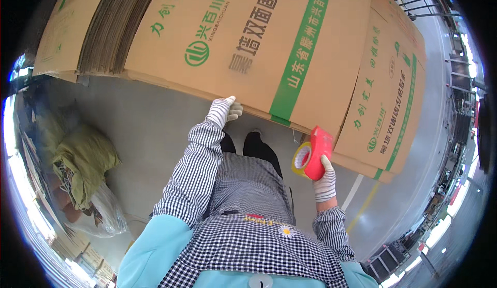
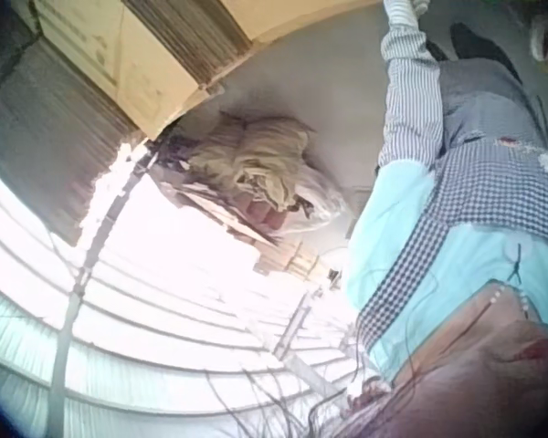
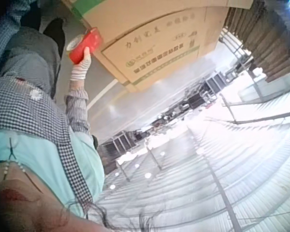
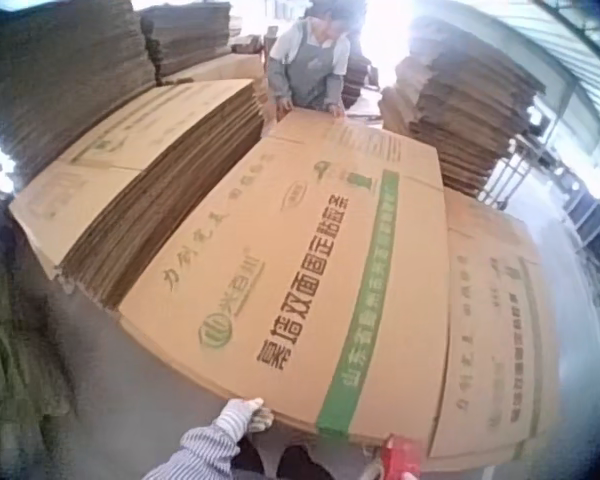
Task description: The recorder is moving cardboard sheets and applying tape to the stacks in a factory environment.
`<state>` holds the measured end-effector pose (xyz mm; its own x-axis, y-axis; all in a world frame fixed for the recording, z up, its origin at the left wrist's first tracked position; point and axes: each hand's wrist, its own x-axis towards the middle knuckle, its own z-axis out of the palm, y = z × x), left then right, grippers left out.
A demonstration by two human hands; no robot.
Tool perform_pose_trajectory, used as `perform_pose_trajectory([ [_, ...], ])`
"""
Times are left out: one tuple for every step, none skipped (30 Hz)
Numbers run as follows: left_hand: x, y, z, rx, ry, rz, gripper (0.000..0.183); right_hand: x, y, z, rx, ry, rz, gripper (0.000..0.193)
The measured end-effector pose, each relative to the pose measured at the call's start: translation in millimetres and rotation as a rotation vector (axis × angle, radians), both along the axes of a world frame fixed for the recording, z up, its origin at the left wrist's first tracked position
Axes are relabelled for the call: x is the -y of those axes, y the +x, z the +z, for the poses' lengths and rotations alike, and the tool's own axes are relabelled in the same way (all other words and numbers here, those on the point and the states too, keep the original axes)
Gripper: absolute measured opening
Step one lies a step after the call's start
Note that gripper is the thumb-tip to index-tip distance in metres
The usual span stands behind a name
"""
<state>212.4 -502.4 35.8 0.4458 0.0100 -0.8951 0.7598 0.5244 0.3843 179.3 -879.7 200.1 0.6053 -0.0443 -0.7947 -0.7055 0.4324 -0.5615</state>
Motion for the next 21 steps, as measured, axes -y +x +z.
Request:
perform_pose_trajectory([
  [6.4, -1.1, 4.3, 0.056, -0.036, 0.032, 0.045, -4.1, -1.7, -3.6, 0.000, -0.001, 0.070, 0.051],
  [9.9, 4.8, 4.2, 0.049, -0.042, 0.046, 0.045, -17.2, 1.4, 0.9, -0.008, -0.007, 0.084, 0.051],
  [14.7, 16.2, 3.7, 0.199, -0.209, 0.237, 0.050, -31.6, 4.3, 7.1, 0.063, -0.014, 0.200, 0.053],
  [20.1, 26.4, 1.3, 0.355, -0.371, 0.432, 0.056, -45.4, 9.7, 11.9, 0.137, -0.018, 0.320, 0.056],
  [25.7, 34.9, -0.8, 0.358, -0.372, 0.457, 0.056, -56.8, 18.4, 14.2, 0.206, 0.015, 0.413, 0.060],
  [30.0, 42.8, -1.8, 0.318, -0.392, 0.357, 0.064, -61.1, 23.1, 19.0, 0.204, 0.014, 0.439, 0.060],
  [29.2, 50.6, -2.9, 0.282, -0.402, 0.260, 0.073, -67.5, 29.8, 20.7, 0.290, -0.020, 0.568, 0.063],
  [35.5, 46.7, 1.7, 0.283, -0.401, 0.278, 0.073, -72.8, 33.5, 25.2, 0.373, -0.061, 0.687, 0.066],
  [46.6, 32.7, 8.3, 0.341, -0.558, 0.095, 0.087, -79.4, 39.3, 31.8, 0.371, -0.057, 0.706, 0.066],
  [55.0, 18.2, 16.8, 0.397, -0.703, -0.093, 0.103, -88.9, 44.5, 41.0, 0.399, -0.085, 0.797, 0.067],
  [63.8, 6.3, 19.4, 0.653, -0.800, -0.104, 0.109, -98.9, 48.1, 49.9, 0.427, -0.111, 0.888, 0.068],
  [57.1, 4.0, 77.6, 0.696, -0.856, -0.074, 0.108, -98.5, 49.6, 53.3, 0.449, -0.158, 0.950, 0.069],
  [50.4, -5.9, 93.9, 0.769, -0.888, 0.017, 0.100, -105.2, 53.1, 53.8, 0.442, -0.187, 1.035, 0.069],
  [45.3, -11.8, 104.5, 0.839, -0.927, 0.103, 0.093, -110.0, 56.2, 49.9, 0.441, -0.183, 1.039, 0.069],
  [38.2, -16.9, 115.7, 0.837, -0.924, 0.105, 0.093, -114.7, 58.7, 43.5, 0.528, -0.298, 1.130, 0.069],
  [30.1, -20.3, 128.6, 0.882, -0.723, 0.046, 0.082, -119.0, 62.4, 38.2, 0.616, -0.414, 1.225, 0.069],
  [23.2, -22.5, 134.4, 0.918, -0.520, -0.015, 0.072, -124.0, 64.9, 33.9, 0.616, -0.409, 1.229, 0.069],
  [17.5, -23.9, 133.5, 0.915, -0.516, -0.012, 0.072, -129.4, 66.6, 29.9, 0.742, -0.459, 1.273, 0.070],
  [10.5, -25.4, 130.9, 0.833, -0.641, 0.072, 0.063, -136.3, 69.0, 26.1, 0.873, -0.505, 1.314, 0.070],
  [3.0, -27.0, 128.5, 0.746, -0.763, 0.155, 0.055, -143.9, 71.2, 23.9, 0.876, -0.493, 1.316, 0.070],
  [-3.1, -27.8, 127.1, 0.743, -0.751, 0.158, 0.055, -151.9, 73.2, 22.0, 0.890, -0.480, 1.330, 0.067],
])
